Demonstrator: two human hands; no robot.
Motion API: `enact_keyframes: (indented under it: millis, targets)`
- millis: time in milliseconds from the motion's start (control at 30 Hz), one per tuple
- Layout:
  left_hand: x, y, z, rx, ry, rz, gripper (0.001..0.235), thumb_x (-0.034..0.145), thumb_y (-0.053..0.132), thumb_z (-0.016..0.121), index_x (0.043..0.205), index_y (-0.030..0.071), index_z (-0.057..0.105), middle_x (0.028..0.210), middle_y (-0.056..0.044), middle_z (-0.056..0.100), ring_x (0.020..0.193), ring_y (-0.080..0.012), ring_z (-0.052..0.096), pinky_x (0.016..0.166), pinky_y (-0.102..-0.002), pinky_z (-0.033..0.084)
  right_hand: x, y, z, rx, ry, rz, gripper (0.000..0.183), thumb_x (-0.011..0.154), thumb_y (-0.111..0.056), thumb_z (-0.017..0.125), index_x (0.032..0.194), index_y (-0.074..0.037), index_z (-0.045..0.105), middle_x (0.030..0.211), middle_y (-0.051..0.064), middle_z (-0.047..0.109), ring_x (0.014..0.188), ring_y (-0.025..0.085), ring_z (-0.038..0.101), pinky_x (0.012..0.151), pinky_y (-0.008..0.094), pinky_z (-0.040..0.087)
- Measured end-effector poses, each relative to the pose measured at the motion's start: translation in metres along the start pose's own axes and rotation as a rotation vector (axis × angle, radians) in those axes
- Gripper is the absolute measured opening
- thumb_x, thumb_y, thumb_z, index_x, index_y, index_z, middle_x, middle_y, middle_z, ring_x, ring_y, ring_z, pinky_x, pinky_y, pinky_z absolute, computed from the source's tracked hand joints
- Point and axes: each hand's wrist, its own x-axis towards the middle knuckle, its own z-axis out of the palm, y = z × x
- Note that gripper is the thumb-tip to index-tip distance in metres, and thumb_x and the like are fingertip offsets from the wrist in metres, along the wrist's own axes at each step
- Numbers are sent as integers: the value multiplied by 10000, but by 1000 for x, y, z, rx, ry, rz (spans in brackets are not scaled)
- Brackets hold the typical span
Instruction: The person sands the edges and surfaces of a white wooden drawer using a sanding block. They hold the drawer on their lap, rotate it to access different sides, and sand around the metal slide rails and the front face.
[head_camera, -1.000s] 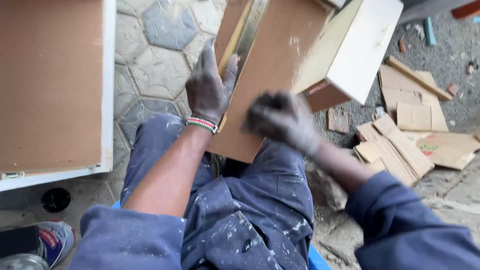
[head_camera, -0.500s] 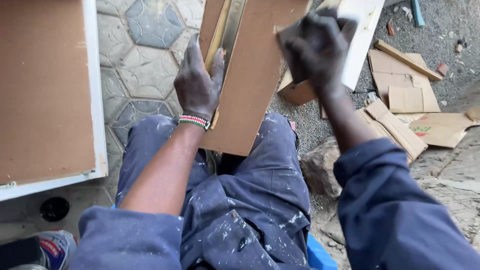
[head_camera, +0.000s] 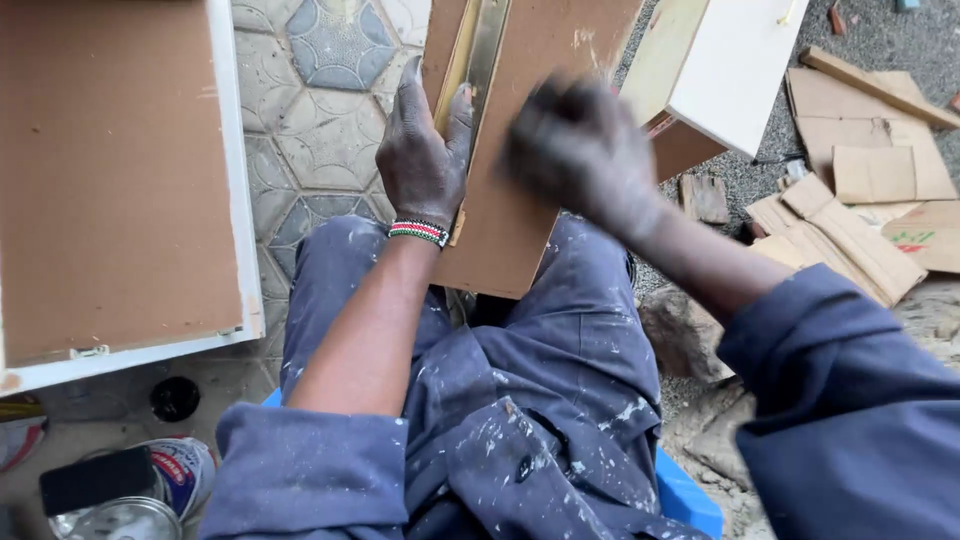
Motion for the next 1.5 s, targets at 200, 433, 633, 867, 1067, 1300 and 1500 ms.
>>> enact_keyframes:
  millis: [200,433,633,867,1067,1300,1500]
  targets:
    - [-11,7,1,32,-3,-38,671,1248,517,731,1693,53,540,1614,-185,777,1446,-420,818,1089,-533,709,63,25,-19,460,-109,-72,329,1073,-226,891,824,-134,697,721,18,666,619,122,597,589,346,478]
    - [4,12,-13,-62,-54,-67,557,1287,436,524,1624,-1,600,1555,-283,770,1404,-516,771,1072,-589,657,-62,63,40,-489,-377,-422,289,1111,-366,660,1397,-336,682,1183,88,726,1028,309,687,931,516,550]
    - [-8,-2,5,-53,-28,-90,509,1303,357,512,1690,30,569,1609,-242,772,1452,-472,776,1128,-550,662,19,13,-11,-340,73,-234,354,909,-443,953,1191,-240,886,1156,34,743,1018,225,699,857,426,538]
    - [-10,-5,10,-155,14,-144,361,1253,310,620,1449,19,705,1288,-294,804,1242,-564,773,1046,-658,632,-27,112,51,-596,169,-776,560,991,-628,969,1431,-291,887,1249,209,608,1136,457,670,985,554,551]
    - [-12,11,3,-386,16,-242,359,1236,378,513,1212,59,677,1165,-186,793,1090,-413,751,986,-499,571,-29,106,28,-574,49,-702,594,999,-391,1092,1496,-183,843,1346,200,528,1225,456,586,1071,631,547]
    - [-16,-16,17,-582,-50,-348,384,1204,339,634,1456,78,759,1422,-128,867,1350,-305,815,1222,-432,635,-41,66,7,-81,-120,-396,733,1136,6,759,1807,-79,478,1330,137,604,1166,252,609,1093,406,529]
    - [-6,-4,-22,-700,-176,-601,373,1147,318,703,1374,30,772,1370,-135,870,1319,-286,821,1176,-425,708,-36,51,10,-32,-62,-283,315,1119,-109,745,1432,-74,750,1307,49,779,1229,194,706,1075,387,564]
